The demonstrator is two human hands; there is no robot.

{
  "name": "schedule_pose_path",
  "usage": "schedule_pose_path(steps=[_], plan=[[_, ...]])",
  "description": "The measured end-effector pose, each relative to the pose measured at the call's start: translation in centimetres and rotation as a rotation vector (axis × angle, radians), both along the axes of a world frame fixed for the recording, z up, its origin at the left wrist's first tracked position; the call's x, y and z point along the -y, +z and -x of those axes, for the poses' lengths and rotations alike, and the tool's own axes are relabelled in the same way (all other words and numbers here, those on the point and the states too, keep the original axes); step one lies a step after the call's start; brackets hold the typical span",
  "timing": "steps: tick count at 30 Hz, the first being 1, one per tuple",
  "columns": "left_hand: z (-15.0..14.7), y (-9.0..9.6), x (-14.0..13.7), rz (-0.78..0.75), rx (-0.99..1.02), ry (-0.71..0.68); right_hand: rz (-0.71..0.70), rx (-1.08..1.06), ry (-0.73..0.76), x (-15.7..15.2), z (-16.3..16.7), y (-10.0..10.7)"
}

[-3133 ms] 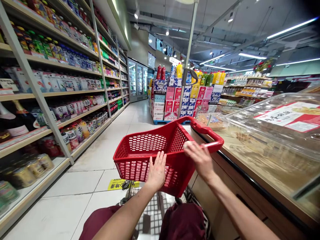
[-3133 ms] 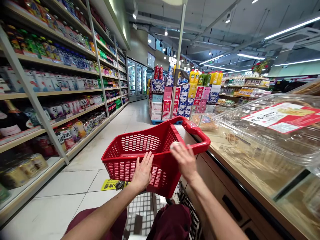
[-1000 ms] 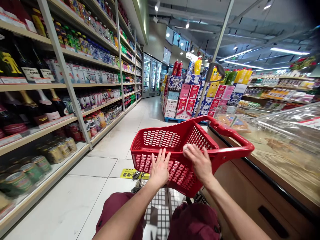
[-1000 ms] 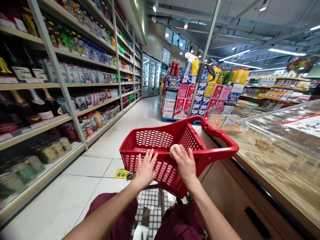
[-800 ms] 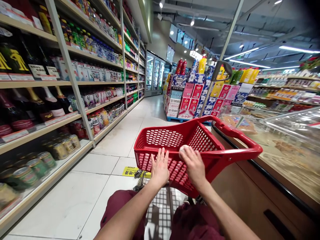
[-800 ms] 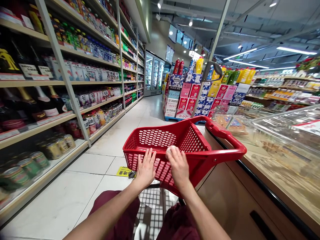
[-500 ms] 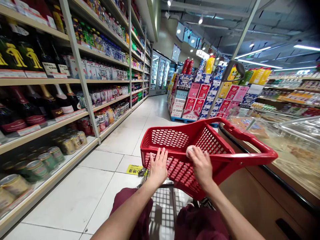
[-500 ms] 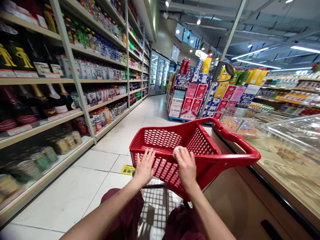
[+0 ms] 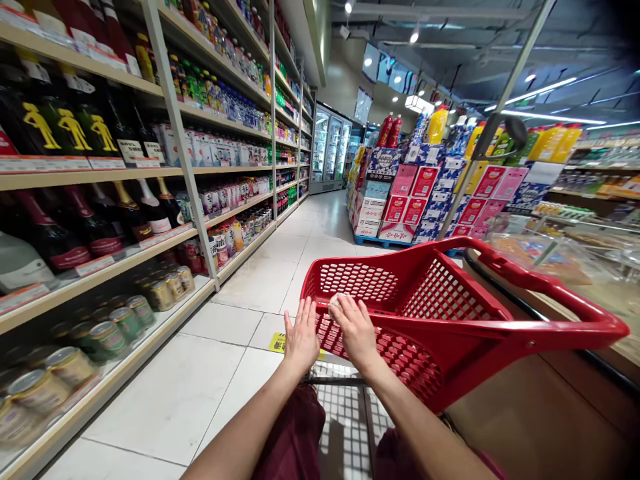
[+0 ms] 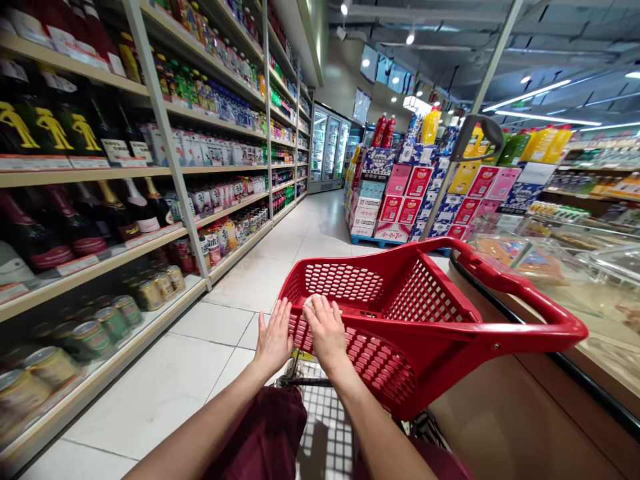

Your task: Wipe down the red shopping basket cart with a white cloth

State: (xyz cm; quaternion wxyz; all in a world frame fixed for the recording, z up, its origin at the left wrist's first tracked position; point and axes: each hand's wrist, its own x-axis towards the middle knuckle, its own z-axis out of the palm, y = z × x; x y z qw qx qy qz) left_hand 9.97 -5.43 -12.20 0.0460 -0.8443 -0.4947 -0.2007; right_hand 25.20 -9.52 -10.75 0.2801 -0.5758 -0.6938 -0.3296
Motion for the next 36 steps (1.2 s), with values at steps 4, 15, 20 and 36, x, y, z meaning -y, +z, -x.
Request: schedule_pose_path(steps=[4,15,20,36], plan=[[0.7,-0.7,-0.6,0.019,0.067,0.039,0.004,-0.022,-0.018,0.0,-1.0,0.1],[0.8,-0.6,-0.8,-0.019,0.153,0.118,0.01,-0.062,0.041,-2.1,2.7,-0.1],[-0.3,-1.2,-0.3,-0.043,0.154,0.089,-0.106,-0.068,0.021,1.2,-1.3,-0.7],[2.6,-2.0,2.0,0.005,0.057,0.193,-0.027,0.099,0.238,-0.2,4.8,-1.7]])
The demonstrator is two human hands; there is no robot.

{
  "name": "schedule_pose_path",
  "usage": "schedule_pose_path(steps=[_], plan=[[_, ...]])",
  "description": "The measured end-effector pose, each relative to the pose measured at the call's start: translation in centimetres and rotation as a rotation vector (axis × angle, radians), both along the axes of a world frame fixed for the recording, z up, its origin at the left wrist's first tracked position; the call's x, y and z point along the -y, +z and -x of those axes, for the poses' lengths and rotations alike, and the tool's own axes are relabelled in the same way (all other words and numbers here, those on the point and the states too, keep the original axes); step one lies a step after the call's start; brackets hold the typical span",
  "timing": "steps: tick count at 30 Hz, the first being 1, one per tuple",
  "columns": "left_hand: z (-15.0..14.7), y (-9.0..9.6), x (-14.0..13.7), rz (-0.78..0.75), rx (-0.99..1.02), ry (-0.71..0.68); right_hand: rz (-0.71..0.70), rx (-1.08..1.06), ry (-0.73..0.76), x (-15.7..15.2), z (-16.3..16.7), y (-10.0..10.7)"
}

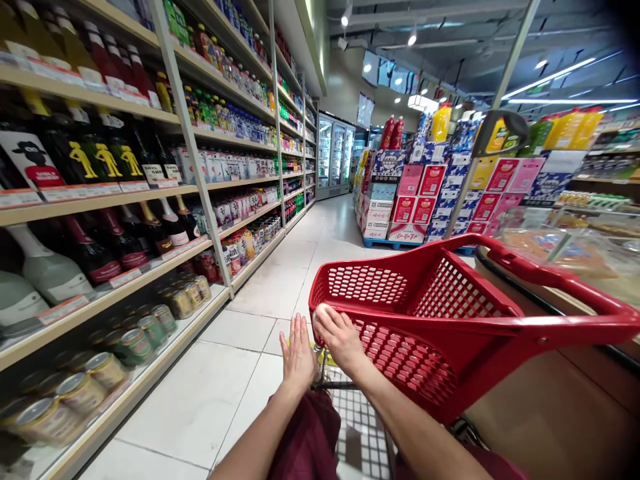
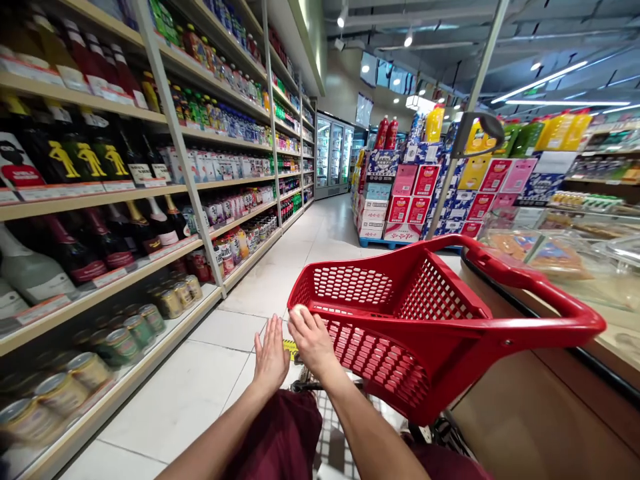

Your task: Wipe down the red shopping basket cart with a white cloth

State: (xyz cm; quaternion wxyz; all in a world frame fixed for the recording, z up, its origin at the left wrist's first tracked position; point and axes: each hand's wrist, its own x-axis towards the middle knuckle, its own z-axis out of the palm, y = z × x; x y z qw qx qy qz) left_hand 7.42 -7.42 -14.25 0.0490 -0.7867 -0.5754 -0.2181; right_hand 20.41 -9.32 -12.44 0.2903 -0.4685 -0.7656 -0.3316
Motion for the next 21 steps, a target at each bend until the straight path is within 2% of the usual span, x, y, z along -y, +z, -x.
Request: schedule_pose_path(steps=[4,9,13,17,21], plan=[[0.1,-0.9,0.4,-0.045,-0.025,-0.048,0.044,0.032,-0.004,1.1,-1.8,-1.5],[-1.6,-1.4,1.0,-0.1,-0.004,-0.126,-0.007,-0.107,-0.163,3.6,-5.3,-1.7],[-3.6,-1.0,1.9,-0.155,-0.001,-0.219,0.03,-0.088,-0.158,5.1,-6.6,-2.0],[-5.5,-0.5,2.6,-0.191,0.01,-0.282,-0.04,-0.189,-0.243,6.0,-7.5,-1.8],[-6.6,0.0,2.8,-0.222,0.004,-0.325,0.056,-0.118,-0.274,7.4,-8.8,-2.1]])
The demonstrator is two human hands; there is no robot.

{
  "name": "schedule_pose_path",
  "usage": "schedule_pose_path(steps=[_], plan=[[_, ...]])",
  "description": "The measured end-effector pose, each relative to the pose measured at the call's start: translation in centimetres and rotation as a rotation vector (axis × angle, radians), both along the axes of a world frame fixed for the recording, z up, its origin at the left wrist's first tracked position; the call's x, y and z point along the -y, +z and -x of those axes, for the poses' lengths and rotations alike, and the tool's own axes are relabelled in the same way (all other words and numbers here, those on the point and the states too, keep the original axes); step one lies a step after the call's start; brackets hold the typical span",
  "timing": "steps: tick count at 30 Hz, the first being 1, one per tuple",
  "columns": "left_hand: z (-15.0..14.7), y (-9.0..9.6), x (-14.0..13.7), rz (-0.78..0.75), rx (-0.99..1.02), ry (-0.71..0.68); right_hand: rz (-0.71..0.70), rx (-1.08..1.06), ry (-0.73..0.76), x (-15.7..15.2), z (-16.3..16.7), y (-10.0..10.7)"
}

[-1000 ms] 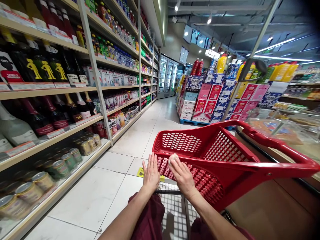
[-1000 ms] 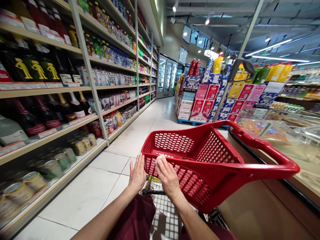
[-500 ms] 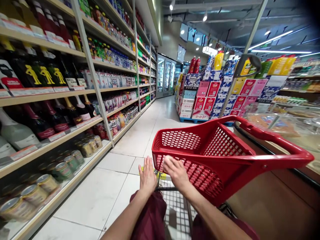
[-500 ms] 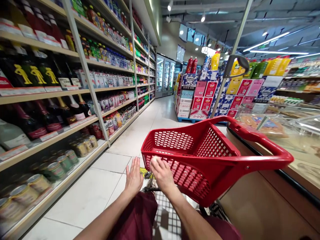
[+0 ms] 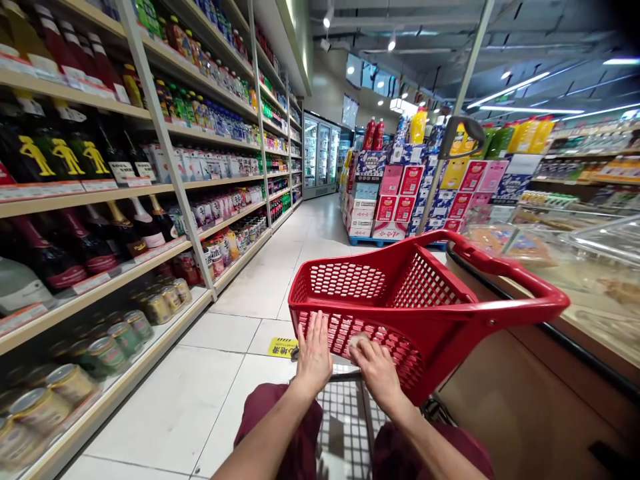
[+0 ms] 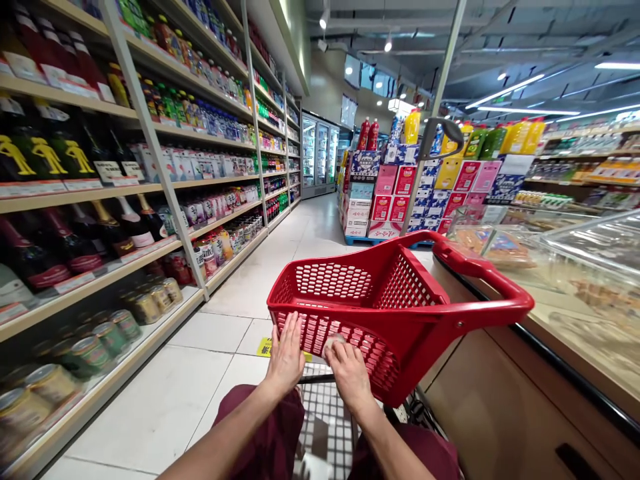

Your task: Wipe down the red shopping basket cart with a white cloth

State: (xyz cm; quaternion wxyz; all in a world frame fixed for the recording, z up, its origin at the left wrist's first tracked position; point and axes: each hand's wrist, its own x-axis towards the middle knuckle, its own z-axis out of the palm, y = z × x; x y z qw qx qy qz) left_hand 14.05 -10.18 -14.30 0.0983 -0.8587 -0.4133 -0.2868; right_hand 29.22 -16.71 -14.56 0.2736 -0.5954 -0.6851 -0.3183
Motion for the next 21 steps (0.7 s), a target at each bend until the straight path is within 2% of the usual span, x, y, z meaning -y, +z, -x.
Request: schedule_pose_path(steps=[5,9,14,18,21], plan=[[-1.6,0.3,0.5,-0.042,-0.007,-0.032,-0.076,-0.05,-0.049,0.9,-1.6,0.3],[-3.1,0.5,1.3,-0.062,-0.045,-0.094,-0.001,0.001,-0.027,1.3,-2.5,0.5],[-4.8,0.8,1.8,-0.067,-0.047,-0.15,-0.066,-0.051,-0.06,1.9,-3.6,0.8],[-5.9,1.2,2.0,-0.069,-0.061,-0.208,0.037,0.006,-0.092,2.8,-4.8,0.3],[-6.5,1.5,2.2,-0.047,-0.049,-0.201,0.005,-0.024,-0.128,3.4,-5.5,0.4]])
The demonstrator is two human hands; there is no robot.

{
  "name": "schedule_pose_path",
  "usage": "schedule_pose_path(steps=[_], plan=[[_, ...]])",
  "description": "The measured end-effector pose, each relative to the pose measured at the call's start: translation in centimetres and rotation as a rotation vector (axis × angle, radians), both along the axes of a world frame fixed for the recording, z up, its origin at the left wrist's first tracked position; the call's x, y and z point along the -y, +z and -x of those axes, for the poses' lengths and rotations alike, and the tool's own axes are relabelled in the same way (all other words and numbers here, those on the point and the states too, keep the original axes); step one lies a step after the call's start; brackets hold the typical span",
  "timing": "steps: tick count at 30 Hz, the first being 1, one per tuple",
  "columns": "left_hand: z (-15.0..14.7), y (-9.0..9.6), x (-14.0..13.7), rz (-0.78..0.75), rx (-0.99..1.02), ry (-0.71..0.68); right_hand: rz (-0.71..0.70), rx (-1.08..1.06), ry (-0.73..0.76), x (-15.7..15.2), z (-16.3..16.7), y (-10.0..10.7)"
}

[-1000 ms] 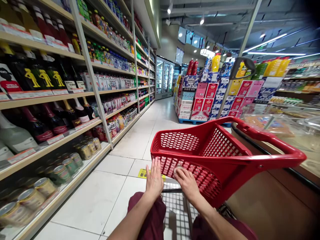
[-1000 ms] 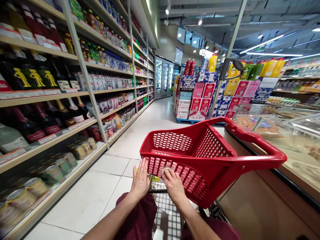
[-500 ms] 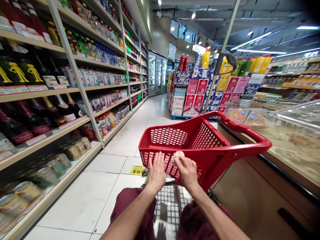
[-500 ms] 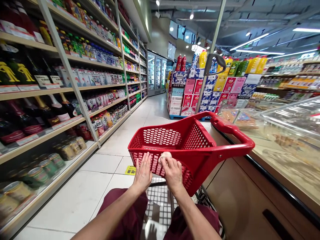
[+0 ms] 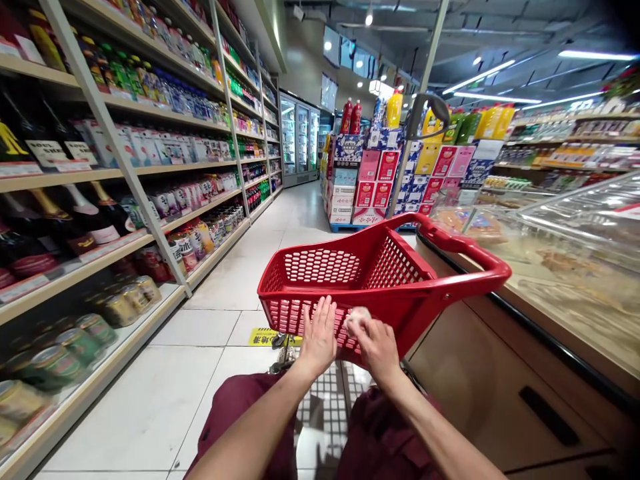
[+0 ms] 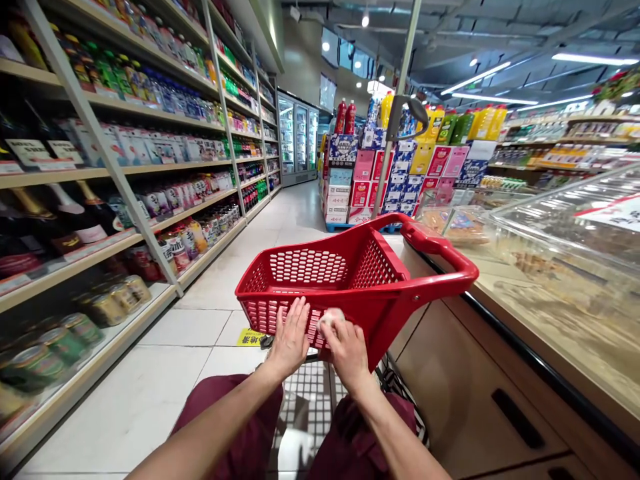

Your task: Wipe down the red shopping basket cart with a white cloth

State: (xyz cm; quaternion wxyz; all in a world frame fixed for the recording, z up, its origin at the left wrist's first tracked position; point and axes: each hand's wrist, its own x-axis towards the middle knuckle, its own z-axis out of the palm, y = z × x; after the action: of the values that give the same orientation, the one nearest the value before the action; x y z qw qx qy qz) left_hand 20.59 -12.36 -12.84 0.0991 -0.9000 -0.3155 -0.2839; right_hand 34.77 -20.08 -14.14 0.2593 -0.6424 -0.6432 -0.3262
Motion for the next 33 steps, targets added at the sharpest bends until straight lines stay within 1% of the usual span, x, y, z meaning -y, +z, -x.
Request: schedule_pose_path(steps=[2,6,8,11,15,16,19,20,21,24,25,28,29,30,33], plan=[[-0.5,0.2,0.3,0.004,0.002,-0.012,-0.026,-0.003,-0.035,0.3,-0.5,0.3],[-1.5,0.7,0.8,0.0,-0.002,-0.094,0.017,0.039,-0.058,1.0,-1.4,0.5],[-2.1,1.2,1.1,0.008,0.013,-0.102,-0.017,0.011,-0.062,1.3,-1.8,0.5],[-2.8,2.0,1.3,0.011,0.011,-0.115,-0.076,-0.036,-0.111,1.8,-2.4,0.5],[-3.4,2.7,1.5,0.006,-0.012,-0.146,-0.014,-0.012,-0.118,2.8,-3.6,1.2],[-3.6,2.7,1.6,0.007,-0.011,-0.149,-0.041,-0.018,-0.114,2.9,-4.1,1.6],[-4.0,2.9,1.8,0.0,0.002,-0.153,-0.205,-0.048,-0.144,3.2,-5.2,3.1],[-4.2,3.0,1.8,-0.007,0.005,-0.154,-0.222,-0.039,-0.149,3.2,-5.5,3.4],[-4.4,3.0,1.8,-0.015,0.006,-0.156,-0.202,-0.018,-0.142,3.3,-5.7,3.6],[-4.7,3.3,1.8,-0.04,-0.002,-0.169,-0.081,0.037,-0.066,3.6,-5.9,3.7],[-4.9,3.4,1.7,-0.045,-0.002,-0.17,-0.088,0.025,-0.047,3.8,-6.0,3.8],[-5.4,3.6,1.6,-0.047,0.007,-0.166,-0.252,-0.043,-0.077,4.0,-6.6,5.0],[-5.7,3.6,1.6,-0.046,0.01,-0.162,-0.294,-0.046,-0.1,4.1,-6.9,5.5],[-5.9,3.6,1.6,-0.045,0.01,-0.159,-0.3,-0.034,-0.111,4.2,-7.1,5.8],[-6.6,3.6,1.7,-0.044,0.006,-0.158,-0.164,0.032,-0.051,4.9,-7.8,6.1]])
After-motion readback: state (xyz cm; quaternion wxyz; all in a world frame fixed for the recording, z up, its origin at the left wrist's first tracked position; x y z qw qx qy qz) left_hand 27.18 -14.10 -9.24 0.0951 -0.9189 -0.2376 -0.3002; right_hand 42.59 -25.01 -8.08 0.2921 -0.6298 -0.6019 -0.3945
